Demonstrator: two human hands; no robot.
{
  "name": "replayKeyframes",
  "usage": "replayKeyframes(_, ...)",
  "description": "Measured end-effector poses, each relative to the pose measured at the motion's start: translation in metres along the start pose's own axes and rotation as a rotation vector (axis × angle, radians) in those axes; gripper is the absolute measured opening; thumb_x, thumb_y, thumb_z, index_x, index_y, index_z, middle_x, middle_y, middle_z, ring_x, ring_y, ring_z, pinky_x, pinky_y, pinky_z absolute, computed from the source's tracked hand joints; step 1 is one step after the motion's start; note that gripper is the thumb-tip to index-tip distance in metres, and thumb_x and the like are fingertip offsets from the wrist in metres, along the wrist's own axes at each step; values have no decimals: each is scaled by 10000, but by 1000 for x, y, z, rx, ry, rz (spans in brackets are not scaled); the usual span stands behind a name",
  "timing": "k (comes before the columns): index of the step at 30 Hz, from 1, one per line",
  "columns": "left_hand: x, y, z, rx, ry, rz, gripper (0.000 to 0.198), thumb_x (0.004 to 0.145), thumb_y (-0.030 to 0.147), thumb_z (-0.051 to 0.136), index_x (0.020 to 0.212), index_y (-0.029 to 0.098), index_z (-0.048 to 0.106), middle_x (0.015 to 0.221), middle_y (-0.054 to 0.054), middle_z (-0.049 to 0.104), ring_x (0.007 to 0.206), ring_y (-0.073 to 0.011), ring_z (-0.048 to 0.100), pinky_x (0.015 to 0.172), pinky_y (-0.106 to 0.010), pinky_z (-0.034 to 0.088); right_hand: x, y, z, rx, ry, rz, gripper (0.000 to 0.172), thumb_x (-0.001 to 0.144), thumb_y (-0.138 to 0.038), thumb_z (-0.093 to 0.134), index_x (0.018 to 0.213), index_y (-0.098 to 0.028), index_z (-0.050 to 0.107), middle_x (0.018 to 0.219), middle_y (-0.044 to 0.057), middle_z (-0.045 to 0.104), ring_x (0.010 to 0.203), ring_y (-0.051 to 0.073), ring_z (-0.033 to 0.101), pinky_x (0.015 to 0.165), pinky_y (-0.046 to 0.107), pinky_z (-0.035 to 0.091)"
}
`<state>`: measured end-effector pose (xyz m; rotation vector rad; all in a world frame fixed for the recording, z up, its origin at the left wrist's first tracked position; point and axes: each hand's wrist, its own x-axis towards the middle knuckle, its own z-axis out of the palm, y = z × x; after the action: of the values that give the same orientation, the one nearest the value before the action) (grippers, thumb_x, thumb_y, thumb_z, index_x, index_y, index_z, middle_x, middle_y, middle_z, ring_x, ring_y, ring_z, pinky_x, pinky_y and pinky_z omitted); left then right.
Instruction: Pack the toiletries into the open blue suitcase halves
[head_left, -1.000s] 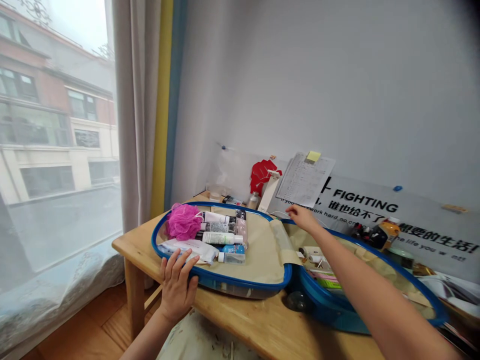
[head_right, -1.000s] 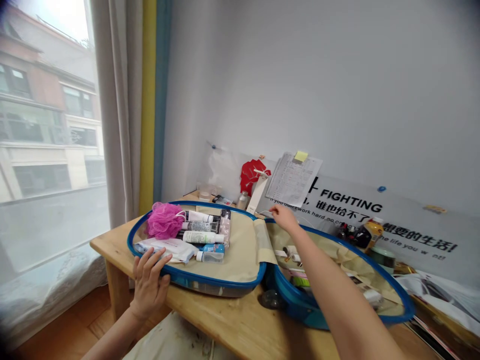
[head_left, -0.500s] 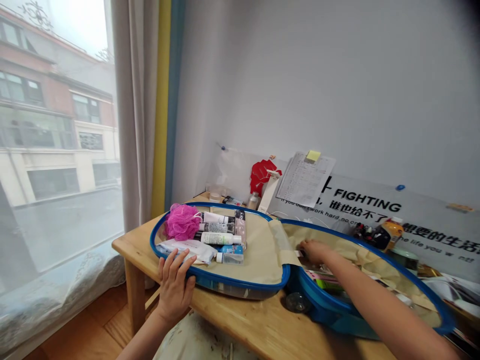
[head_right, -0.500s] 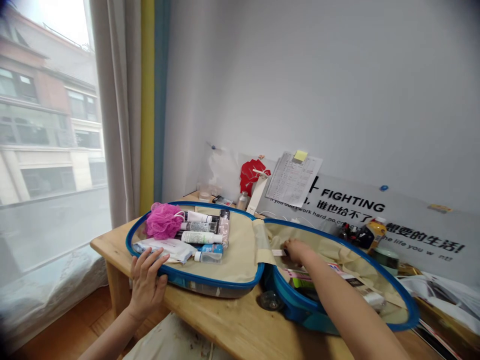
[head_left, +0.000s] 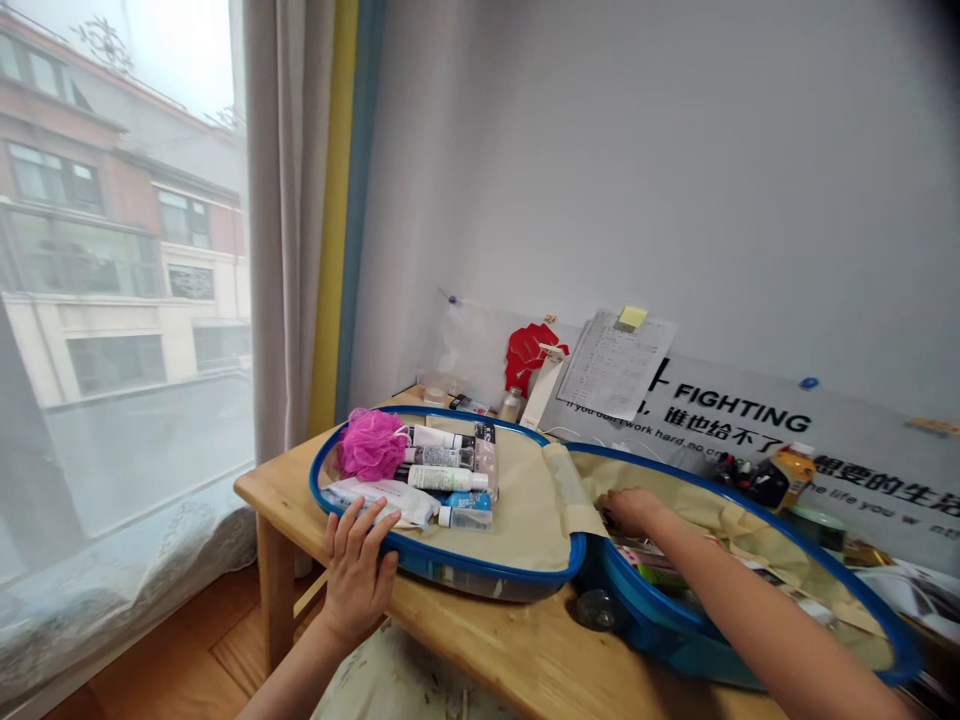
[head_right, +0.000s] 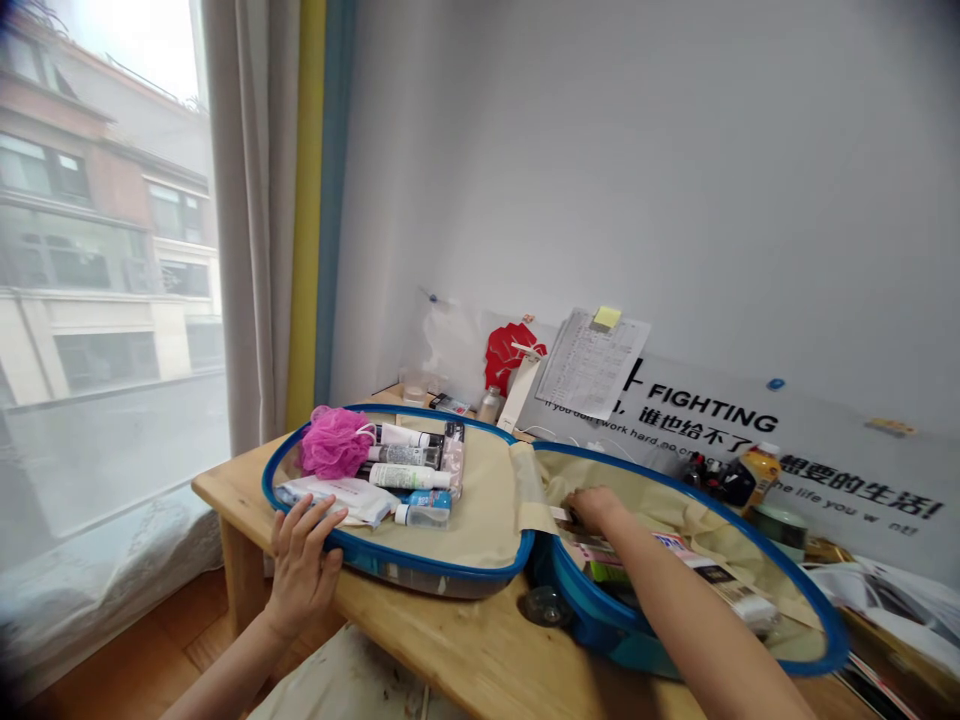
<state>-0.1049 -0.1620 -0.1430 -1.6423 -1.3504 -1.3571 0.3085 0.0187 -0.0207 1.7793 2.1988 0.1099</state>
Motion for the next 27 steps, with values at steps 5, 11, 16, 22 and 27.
replayKeyframes(5, 1, 0, 0, 16, -1, 11, 416, 873, 236, 417, 1281, 232, 496, 1269, -87, 567, 1383, -240, 298, 1171, -471, 107, -1, 11, -17, 175, 149, 176, 308, 887, -380, 559, 1142, -207, 577, 1181, 66, 584, 1029, 171, 581, 868, 373, 504)
replayKeyframes(11, 4, 3, -1, -1, 21, 30, 395, 864, 206, 425, 1251, 215, 502, 1262, -101, 557, 1393, -225, 269, 1174, -458, 92, -16, 34, -53, 551, 504, 449, 383, 897, -390, 533, 1221, -185, 523, 1235, 85, 547, 1073, 197, 558, 906, 426, 486)
replayKeyframes(16, 8, 6, -2, -1, 28, 35, 355, 879, 215, 411, 1218, 199, 515, 1237, -112, 556, 1395, -227, 258, 1174, -463, 84, 3, -12, -86, 978, 568, 310, 376, 916, -409, 497, 1228, -201, 521, 1228, 81, 554, 1010, 170, 581, 856, 382, 514)
replayKeyframes(22, 6, 4, -3, -3, 11, 32, 365, 877, 207, 414, 1225, 206, 523, 1247, -103, 559, 1392, -222, 263, 1173, -459, 88, 48, -132, -107, 1353, 362, -58, 372, 901, -405, 529, 1195, -177, 541, 1159, 72, 588, 966, 161, 597, 823, 375, 526)
replayKeyframes(27, 3, 3, -1, 10, 4, 15, 384, 869, 225, 419, 1236, 216, 530, 1264, -87, 571, 1388, -235, 283, 1172, -464, 100, 68, -208, -109, 1483, 228, -142, 388, 892, -399, 546, 1203, -168, 535, 1174, 74, 580, 993, 173, 593, 840, 392, 520)
